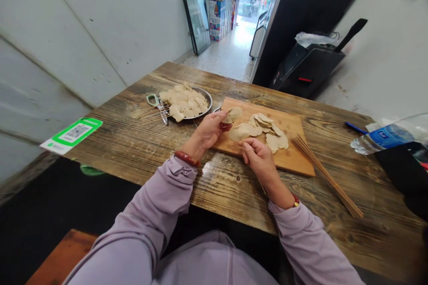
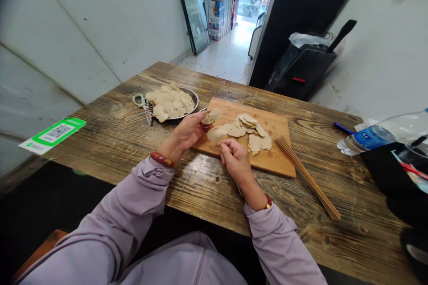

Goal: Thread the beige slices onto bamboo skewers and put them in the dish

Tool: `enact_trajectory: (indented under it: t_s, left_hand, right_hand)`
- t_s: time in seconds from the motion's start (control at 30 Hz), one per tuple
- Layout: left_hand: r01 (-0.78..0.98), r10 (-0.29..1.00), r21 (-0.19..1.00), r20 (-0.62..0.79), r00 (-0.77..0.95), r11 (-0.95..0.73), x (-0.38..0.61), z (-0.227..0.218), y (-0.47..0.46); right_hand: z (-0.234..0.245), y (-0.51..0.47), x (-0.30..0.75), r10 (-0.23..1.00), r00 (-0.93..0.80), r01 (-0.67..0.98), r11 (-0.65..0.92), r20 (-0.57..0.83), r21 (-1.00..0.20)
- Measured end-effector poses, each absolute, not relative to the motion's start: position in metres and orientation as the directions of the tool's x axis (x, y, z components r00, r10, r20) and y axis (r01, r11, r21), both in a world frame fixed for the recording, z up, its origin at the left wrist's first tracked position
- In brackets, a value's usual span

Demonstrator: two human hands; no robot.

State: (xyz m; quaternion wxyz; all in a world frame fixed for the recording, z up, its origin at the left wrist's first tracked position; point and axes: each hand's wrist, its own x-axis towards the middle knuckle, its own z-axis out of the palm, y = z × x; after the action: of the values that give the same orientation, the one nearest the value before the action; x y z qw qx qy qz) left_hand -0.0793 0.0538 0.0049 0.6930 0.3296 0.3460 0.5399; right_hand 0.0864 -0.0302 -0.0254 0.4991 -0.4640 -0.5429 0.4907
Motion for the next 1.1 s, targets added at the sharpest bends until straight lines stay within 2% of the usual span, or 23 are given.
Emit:
enact_trajectory:
  t_s: [0.17,0.4,0.57,0.87,1.1]
  left_hand:
    - [-0.505,0.966,0.832,-0.134,0.22,0.23,-0.0778,0.0036,0.0509]
    - [-0.532,0.987,0.833,-0.094,0.128,0.148,-0.078,0.0036,0.0521]
    - [-0.564,0.98,0.803,-0.13,0.148,0.192,-0.0777,0.0051,0.0519]
    - [-0.428,0.99,0.893,-0.12,0.069,0.138,-0.076,0.0056,0.0481]
    - [-0.44,0.993,0.89,-0.096,0.069,0.116,-0.0735,0.0033,0.0479]
  right_hand:
    - [-0.024,-0.0319,0.0882,0.992,-0.067,0.099,0.116,0.11,-0.988]
    - [-0.0256,-0.0326,0.0904,0.993,-0.057,0.179,0.114,0.106,-0.977]
    - [-0.0305,-0.0327,0.0927,0.984,-0.046,0.281,0.176,0.17,-0.943]
    - [-0.0286,-0.0356,0.0919,0.949,-0.038,0.464,0.294,0.313,-0.836]
    - [-0.0277,-0.0364,0.0919,0.921,-0.048,0.533,0.352,0.388,-0.77]
